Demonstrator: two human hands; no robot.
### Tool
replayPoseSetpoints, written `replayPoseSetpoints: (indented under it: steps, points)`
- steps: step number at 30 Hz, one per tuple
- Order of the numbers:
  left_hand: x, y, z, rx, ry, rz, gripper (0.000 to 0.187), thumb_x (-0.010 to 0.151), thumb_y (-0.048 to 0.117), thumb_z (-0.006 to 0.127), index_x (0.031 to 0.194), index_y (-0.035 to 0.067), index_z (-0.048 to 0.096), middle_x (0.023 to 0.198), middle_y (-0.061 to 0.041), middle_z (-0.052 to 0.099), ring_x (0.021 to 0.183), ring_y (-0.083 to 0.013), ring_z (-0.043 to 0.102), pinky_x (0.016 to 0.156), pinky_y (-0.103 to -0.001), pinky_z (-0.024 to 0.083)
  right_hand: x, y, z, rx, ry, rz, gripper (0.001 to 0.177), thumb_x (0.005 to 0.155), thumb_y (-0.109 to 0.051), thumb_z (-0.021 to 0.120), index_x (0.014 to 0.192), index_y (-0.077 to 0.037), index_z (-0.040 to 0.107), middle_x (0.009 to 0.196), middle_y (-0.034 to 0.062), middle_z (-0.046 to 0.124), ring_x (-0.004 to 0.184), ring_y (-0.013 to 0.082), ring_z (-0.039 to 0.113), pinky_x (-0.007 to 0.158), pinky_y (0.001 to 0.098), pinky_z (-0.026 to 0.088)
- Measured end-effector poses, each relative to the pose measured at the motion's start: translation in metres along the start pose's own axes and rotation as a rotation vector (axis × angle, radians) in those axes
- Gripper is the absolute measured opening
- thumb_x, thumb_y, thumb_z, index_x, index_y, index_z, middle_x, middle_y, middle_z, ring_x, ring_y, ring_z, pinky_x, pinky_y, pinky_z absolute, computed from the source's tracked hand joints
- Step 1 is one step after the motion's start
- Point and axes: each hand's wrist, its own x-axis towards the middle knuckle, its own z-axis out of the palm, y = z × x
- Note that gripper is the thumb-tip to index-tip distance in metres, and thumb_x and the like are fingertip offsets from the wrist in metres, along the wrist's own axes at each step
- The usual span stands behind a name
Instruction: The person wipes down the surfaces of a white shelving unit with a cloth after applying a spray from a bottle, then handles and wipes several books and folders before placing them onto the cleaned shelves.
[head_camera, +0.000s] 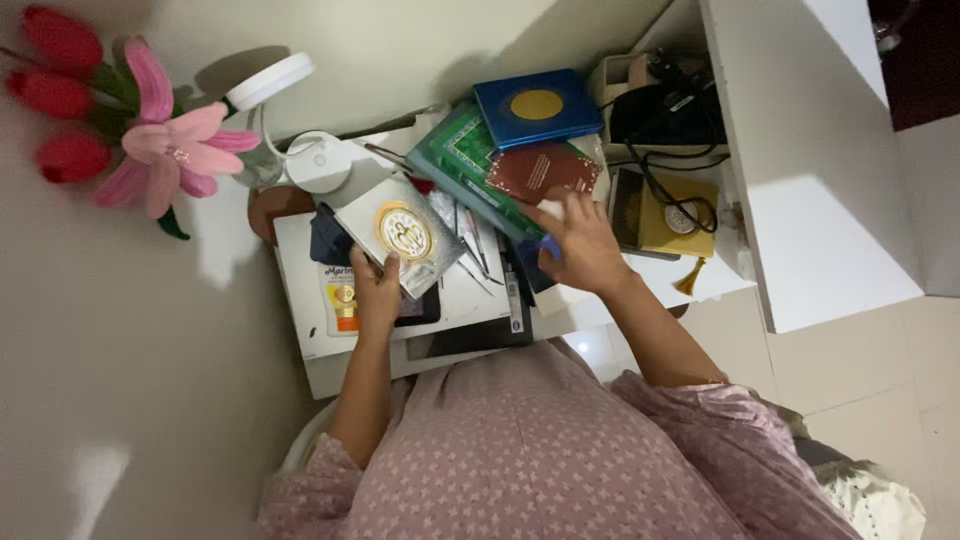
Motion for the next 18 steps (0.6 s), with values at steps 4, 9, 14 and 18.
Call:
replayPoseSetpoints:
  steps: [4,9,14,18]
  points:
    - [0.013,0.004,-0.003,-0.154,0.01,-0.098,0.082,0.095,0.009,0.065,0.157,0.004,0.012,0.138,-0.024,0.057,0.123,-0.0267,0.06,0.102,-0.035,0.05,0.007,0.012,0.023,-0.18,0.049,-0.02,0.073,0.069,-0.02,0.086,0.139,-0.026,0.065,0.134,0.0143,0.053,0.123,0.0378,0.05,0.1,0.0499,0.04]
    - [0.004,0.038,0.012,0.289,0.036,0.308,0.093,0.095,0.016,0.075,0.16,-0.001,0.011,0.162,-0.035,0.03,0.15,-0.0389,0.032,0.123,-0.05,0.024,0.014,0.026,0.012,-0.24,0.101,-0.144,0.079,0.062,-0.022,0.088,0.138,-0.023,0.066,0.127,0.0092,0.056,0.12,0.0339,0.052,0.097,0.0507,0.042]
    - [-0.018,0.076,0.058,0.495,-0.119,0.199,0.09,0.1,0.043,0.072,0.165,0.006,0.023,0.165,-0.033,0.024,0.153,-0.0477,0.024,0.122,-0.059,0.024,0.017,0.008,-0.002,-0.083,0.148,-0.182,0.077,0.071,-0.021,0.088,0.144,-0.016,0.065,0.124,0.0098,0.058,0.113,0.0323,0.053,0.096,0.0466,0.045]
    - [0.004,0.097,0.095,-0.381,-0.327,-0.42,0.097,0.086,0.063,0.058,0.158,0.009,0.021,0.15,-0.021,0.045,0.128,-0.0394,0.059,0.096,-0.056,0.053,0.01,-0.021,-0.003,0.057,0.27,-0.262,0.075,0.07,-0.018,0.085,0.142,-0.013,0.063,0.121,0.0127,0.058,0.11,0.0316,0.055,0.093,0.0448,0.047]
